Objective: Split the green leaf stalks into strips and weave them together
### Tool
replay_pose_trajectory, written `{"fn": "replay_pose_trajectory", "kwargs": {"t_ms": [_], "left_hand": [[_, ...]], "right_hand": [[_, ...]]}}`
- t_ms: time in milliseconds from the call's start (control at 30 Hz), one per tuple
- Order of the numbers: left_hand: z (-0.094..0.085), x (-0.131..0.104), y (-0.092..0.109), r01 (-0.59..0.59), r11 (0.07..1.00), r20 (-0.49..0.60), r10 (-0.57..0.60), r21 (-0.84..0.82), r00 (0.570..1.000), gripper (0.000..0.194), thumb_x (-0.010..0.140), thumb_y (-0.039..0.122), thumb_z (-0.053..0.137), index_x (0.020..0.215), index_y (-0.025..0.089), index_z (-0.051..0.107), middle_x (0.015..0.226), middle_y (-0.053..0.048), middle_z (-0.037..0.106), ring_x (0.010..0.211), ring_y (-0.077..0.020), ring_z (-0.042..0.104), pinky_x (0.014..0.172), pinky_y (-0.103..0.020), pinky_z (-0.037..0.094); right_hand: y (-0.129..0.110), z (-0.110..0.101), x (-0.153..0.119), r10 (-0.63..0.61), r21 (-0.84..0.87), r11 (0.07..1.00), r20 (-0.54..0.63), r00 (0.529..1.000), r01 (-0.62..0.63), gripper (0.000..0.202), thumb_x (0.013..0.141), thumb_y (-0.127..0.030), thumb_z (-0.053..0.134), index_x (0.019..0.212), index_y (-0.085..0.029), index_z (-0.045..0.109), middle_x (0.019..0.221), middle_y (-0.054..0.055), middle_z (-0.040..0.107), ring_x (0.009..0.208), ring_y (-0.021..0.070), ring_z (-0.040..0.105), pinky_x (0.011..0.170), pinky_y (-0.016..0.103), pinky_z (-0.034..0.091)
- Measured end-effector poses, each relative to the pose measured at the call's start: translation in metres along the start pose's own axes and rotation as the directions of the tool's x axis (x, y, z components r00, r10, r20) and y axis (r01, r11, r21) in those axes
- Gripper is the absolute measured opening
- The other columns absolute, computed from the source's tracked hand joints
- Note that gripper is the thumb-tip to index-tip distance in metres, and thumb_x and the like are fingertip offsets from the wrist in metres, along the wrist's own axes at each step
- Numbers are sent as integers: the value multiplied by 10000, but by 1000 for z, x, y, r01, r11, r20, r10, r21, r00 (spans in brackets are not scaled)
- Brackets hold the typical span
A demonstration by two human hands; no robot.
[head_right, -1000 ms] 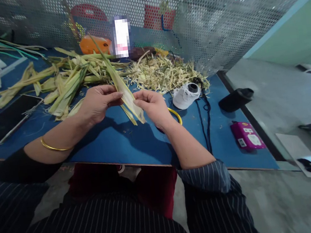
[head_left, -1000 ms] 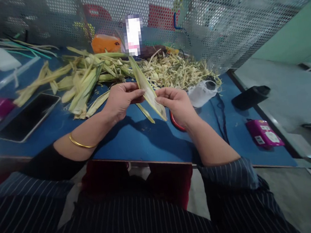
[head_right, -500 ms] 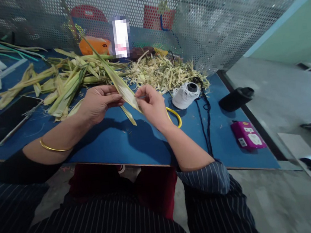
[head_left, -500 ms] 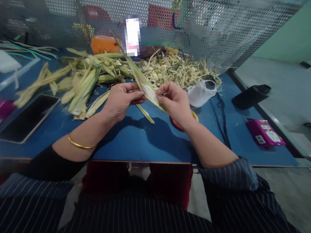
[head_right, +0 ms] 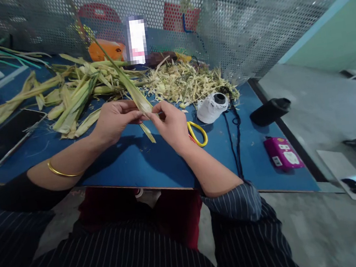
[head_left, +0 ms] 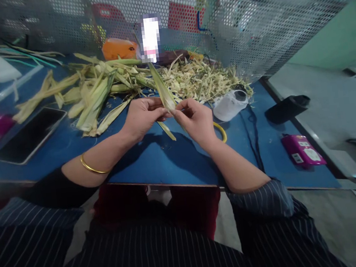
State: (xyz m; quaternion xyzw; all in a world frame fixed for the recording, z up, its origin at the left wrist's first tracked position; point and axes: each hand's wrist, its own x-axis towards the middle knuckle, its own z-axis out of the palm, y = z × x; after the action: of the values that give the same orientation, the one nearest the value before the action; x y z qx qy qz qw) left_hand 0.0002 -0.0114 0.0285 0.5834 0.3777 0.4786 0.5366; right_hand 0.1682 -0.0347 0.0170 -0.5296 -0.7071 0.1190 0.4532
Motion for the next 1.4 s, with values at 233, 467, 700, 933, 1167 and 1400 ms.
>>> {"fn": "replay_pose_trajectory", "kwargs": {"t_ms": [233,467,700,933,1167,1400], "left_hand": [[-3,0,-2,49,999,43,-49,-13,998,92,666,204,696,734,162,741,755,-34,721,707,-152,667,762,-296,554],[-4,2,-5,136,989,28,-135,-49,990,81,640,182,662,690,159,722,688,-28,690,621,-135,624,725,-310,559],[0,1,-4,154,985,33,-152,-72,988,48,633,184,662,638,153,699,675,-30,685,607,-128,617,709,-298,556],[-1,3,-3,161,986,-37,-162,-36,986,58,636,169,652,655,146,702,648,-41,669,564,-129,602,677,-319,546],[-1,4,-7,116,993,-83,-119,-36,989,119,644,169,629,722,154,717,665,-44,676,567,-147,614,632,-334,555],[-6,9,-7,157,988,-181,-156,-9,971,61,622,153,609,656,171,657,633,-34,661,567,-150,610,577,-298,536]], "right_hand": [[-1,-1,1,59,93,994,8,998,-59,170,795,-333,674,736,-214,568,637,-26,559,570,117,468,570,267,358],[-2,-3,3,44,82,996,27,999,-46,150,826,-257,595,693,-207,547,620,-25,523,584,118,439,588,274,351],[0,-1,1,-84,-97,992,19,996,86,73,826,-211,531,754,-221,525,699,2,541,656,145,461,660,302,360],[3,-2,7,166,401,890,162,973,-218,137,834,-274,539,718,-217,492,650,-21,528,623,118,519,641,283,454],[3,-4,10,271,571,742,222,937,-350,167,828,-340,564,743,-216,492,830,31,664,725,133,642,674,290,514],[14,-8,17,237,477,863,-90,967,-167,222,920,-418,443,871,-223,538,925,60,639,804,167,637,667,313,504]]}}
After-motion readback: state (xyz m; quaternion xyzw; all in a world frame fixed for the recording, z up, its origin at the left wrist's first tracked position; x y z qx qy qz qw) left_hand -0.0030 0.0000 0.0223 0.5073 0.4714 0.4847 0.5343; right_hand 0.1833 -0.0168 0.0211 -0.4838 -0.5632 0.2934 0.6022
